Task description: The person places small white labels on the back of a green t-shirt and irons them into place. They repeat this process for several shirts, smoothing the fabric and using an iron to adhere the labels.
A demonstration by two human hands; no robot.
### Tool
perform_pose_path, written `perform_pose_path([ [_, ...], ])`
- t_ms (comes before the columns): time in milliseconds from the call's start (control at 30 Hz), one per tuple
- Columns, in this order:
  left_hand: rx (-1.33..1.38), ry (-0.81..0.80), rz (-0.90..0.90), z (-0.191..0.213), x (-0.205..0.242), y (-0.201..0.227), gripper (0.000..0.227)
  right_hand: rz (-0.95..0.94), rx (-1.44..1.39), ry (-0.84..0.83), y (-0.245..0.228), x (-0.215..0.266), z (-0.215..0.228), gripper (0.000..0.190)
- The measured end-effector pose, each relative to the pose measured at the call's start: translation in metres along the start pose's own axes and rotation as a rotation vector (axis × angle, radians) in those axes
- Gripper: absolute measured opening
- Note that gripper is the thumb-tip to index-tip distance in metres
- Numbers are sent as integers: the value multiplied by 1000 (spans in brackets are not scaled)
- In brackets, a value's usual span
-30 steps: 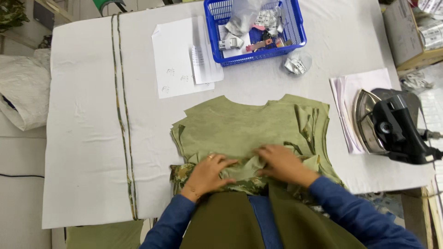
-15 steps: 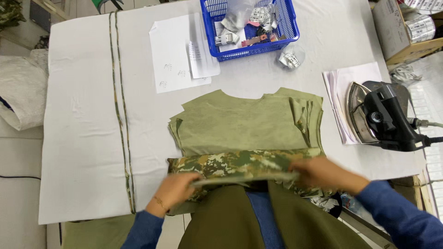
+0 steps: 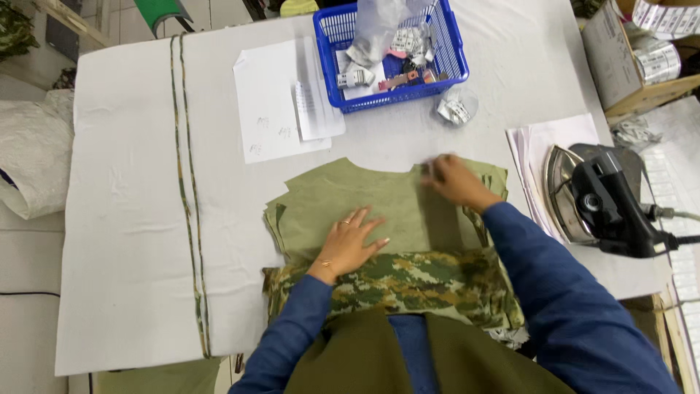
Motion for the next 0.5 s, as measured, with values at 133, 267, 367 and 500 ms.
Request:
perform_pose_path([
  [133,-51,40,229,-8,-2,-52,63,8,221,318,30,-66,46,19],
  [267,-90,131,451,6,9,-94,68,-199,402,361,106,-122,52,23],
  [367,-118,170,529,5,12,-111,69,-228,435,346,127,-135,46,25],
  [500,-125,235,542,3,10,-114,70,-184,315,493,102,-114,72,20],
])
Point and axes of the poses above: each hand's wrist, its own x-axis away from the middle knuckle, its own z-axis out of the back of the hand, y = z × x, the point moved 10 cm from there along -x, towards the middle knuckle, and after that the axes turned 9 degrees about y, right-handed, at the moved point
